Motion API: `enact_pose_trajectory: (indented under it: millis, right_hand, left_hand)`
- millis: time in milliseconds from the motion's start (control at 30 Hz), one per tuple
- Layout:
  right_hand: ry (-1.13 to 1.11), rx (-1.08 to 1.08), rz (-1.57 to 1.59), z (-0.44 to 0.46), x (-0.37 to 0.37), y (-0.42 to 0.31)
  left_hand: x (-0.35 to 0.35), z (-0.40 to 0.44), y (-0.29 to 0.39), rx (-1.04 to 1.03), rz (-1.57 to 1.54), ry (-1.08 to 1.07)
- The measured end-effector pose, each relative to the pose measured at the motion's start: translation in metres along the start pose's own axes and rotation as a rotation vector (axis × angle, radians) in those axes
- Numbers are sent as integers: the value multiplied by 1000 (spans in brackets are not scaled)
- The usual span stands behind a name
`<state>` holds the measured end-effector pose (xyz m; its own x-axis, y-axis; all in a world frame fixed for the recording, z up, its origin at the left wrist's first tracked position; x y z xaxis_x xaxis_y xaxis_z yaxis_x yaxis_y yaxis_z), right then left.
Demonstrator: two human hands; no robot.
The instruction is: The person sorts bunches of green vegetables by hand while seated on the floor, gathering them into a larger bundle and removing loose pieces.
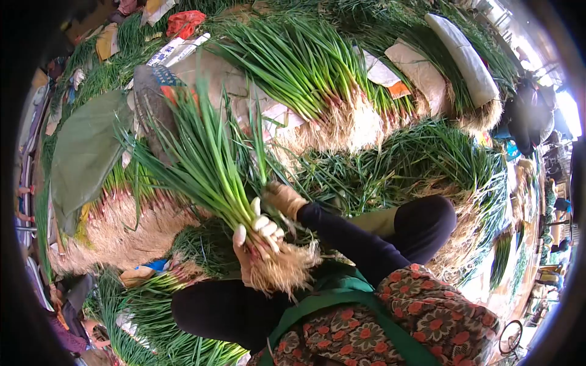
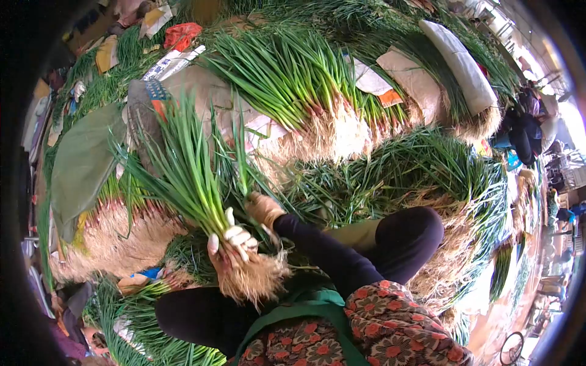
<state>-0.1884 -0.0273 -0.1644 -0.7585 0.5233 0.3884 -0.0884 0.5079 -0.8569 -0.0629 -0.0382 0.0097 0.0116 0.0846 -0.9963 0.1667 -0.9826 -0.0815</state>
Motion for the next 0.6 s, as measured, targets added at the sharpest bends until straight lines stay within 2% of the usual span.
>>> enact_pose_trajectory:
  millis: [33,67,133,167,200,233,267,333,367,400,467,533,600]
  right_hand:
    - [-131,201,-325,-14,-18,-16]
    - [-263,398,-651,-35,-32,-37]
    - [-695,329,-707,-81,-26,-46]
    - [-794,230,-733,-85,-11,-46]
    - [-580,153,-785,-63,13,-28]
    - [-457,61,-887,-43,48,-44]
    - [-43,96,-795,-18,98,-43]
    - [322,14,-671,5,182,-63]
    - [530,-15,-315,-3,212,-74]
    - [615,22,-452,27,224,-37]
    - [537,-113,-645,47,225,-29]
    - [307,-102,-709,57,201,-27]
    - [218,50,-288,64,178,-12]
  left_hand:
    - [0,-1,0,41,-19,-117]
    - [-1,-3,1,45,50,-125]
    - [-17,-2,-8,29,169,24]
    - [-14,0,-9,43,287,34]
    - [2,3,-2,-32,377,163]
    - [10,7,-1,-51,341,167]
    - [18,11,0,-71,307,172]
    - [28,14,2,-99,205,203]
    - [26,13,1,-114,189,247]
    - [27,12,1,-128,175,291]
    - [39,14,1,-137,216,303]
    - [41,16,2,-152,264,315]
    - [39,15,1,-140,262,329]
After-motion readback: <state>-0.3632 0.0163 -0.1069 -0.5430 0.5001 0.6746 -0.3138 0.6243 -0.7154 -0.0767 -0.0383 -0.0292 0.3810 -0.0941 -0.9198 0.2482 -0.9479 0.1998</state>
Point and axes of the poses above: each hand's wrist, its own z-axis towards the middle knuckle, its own x-axis out of the back of the hand, y = z × x, the point moved 8 cm from there along z, towards the middle knuckle
